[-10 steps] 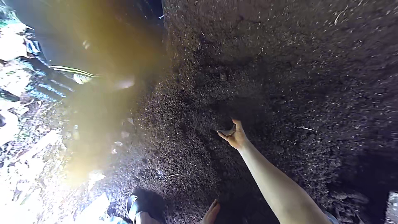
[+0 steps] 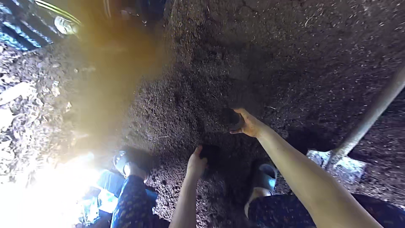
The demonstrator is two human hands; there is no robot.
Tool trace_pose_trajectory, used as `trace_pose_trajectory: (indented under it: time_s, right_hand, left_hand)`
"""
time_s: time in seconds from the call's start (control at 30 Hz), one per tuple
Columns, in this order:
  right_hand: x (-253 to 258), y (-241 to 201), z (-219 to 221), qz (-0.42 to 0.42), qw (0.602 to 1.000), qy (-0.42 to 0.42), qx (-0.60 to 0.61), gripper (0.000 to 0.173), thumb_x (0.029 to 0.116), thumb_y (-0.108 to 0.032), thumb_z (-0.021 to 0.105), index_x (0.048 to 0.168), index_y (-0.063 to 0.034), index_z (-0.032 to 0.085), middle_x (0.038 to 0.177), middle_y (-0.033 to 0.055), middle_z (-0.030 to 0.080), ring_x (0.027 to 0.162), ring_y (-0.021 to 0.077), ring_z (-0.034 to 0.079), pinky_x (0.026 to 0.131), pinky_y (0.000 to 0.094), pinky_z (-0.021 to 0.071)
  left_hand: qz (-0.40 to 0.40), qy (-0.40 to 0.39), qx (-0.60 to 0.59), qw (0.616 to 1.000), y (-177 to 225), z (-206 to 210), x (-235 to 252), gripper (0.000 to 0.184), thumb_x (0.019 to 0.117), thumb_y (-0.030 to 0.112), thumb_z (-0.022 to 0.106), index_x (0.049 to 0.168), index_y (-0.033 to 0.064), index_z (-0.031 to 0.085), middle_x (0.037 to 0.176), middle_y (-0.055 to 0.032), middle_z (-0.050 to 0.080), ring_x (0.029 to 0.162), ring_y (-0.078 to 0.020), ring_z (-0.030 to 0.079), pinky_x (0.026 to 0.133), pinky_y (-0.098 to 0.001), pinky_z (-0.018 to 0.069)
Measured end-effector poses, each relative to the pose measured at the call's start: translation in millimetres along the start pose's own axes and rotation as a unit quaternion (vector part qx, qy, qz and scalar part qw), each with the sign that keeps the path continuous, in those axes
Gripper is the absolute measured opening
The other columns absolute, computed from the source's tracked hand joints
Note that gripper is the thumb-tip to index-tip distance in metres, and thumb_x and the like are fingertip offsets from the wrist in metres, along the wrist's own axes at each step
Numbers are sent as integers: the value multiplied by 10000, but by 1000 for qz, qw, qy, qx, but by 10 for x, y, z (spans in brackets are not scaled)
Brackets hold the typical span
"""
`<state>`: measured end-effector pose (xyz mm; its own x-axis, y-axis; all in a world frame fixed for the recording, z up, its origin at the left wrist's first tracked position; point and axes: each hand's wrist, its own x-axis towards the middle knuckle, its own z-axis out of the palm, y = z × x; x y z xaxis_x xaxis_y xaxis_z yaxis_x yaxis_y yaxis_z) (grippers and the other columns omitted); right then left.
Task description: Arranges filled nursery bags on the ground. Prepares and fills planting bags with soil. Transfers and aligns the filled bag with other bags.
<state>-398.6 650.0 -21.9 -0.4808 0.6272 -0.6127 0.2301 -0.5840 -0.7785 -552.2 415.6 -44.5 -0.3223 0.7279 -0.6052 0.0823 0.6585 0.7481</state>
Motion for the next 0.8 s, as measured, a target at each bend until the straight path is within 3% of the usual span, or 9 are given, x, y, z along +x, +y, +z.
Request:
trace_pose_trajectory:
  time_s: [0.13,0.27,0.37,0.53,0.6,0.67,0.7,0.77,0.8]
  right_hand:
    - [-307,40,163,16,989,-41,-143,576,1021,-558,495,1511,-269,407,1313,207,591,1040,381,667,788,554,582]
    - [-494,45,528,0,944,-65,-325,614,1017,-510,578,1533,-230,398,1417,208,548,1183,443,605,851,665,534]
    - [-681,-55,801,-32,863,-50,-502,635,981,-537,636,1515,-246,454,1372,229,591,1104,429,651,832,621,548]
    - [-932,-260,976,-88,722,20,-686,619,892,-596,705,1447,-416,499,1483,255,452,1100,442,634,814,628,532]
    - [-840,-169,872,-125,686,64,-714,640,873,-508,756,1458,-420,510,1549,229,389,1298,479,496,921,691,472]
    - [-625,105,689,-172,677,73,-712,561,904,-349,750,1441,-305,591,1645,197,305,1529,497,165,1120,814,143]
    - [-533,278,626,-172,686,64,-704,464,950,-337,700,1391,-204,639,1615,196,367,1534,471,185,1158,785,115]
    - [-492,546,635,-90,724,16,-684,470,1028,-424,569,1313,-59,650,1437,227,552,1394,431,456,1112,671,362]
    - [-516,629,677,-37,747,-26,-663,538,1041,-462,530,1317,-9,623,1369,249,598,1322,421,543,1067,640,427]
  left_hand:
    - [-3,17,-21,1000,-9,132,27,694,967,-19,571,1606,72,315,1556,-223,451,1206,-343,656,964,-493,579]
    - [-6,30,-10,999,31,217,-10,684,949,-11,614,1575,50,346,1413,-245,569,1150,-348,677,953,-508,579]
    - [-26,40,15,999,31,227,-32,620,923,-16,636,1504,7,420,1336,-241,612,1103,-333,688,942,-496,574]
    - [-12,42,25,999,-52,187,-69,602,965,23,613,1531,48,409,1436,-211,554,1119,-297,691,940,-460,588]
    - [-4,38,31,999,-95,169,-73,668,963,14,609,1579,75,358,1538,-193,476,1223,-304,650,990,-477,570]
    - [9,43,52,998,-139,160,-93,691,946,2,611,1584,90,361,1548,-182,474,1255,-307,628,1007,-485,550]
    - [15,44,66,997,-157,155,-110,690,946,6,611,1585,91,364,1558,-175,469,1296,-304,601,1044,-486,522]
    - [35,46,88,994,-197,147,-142,686,947,7,604,1587,89,370,1590,-155,442,1391,-286,529,1130,-482,457]
    - [45,47,94,993,-219,141,-162,682,949,1,596,1587,88,373,1600,-145,433,1430,-273,488,1171,-473,411]
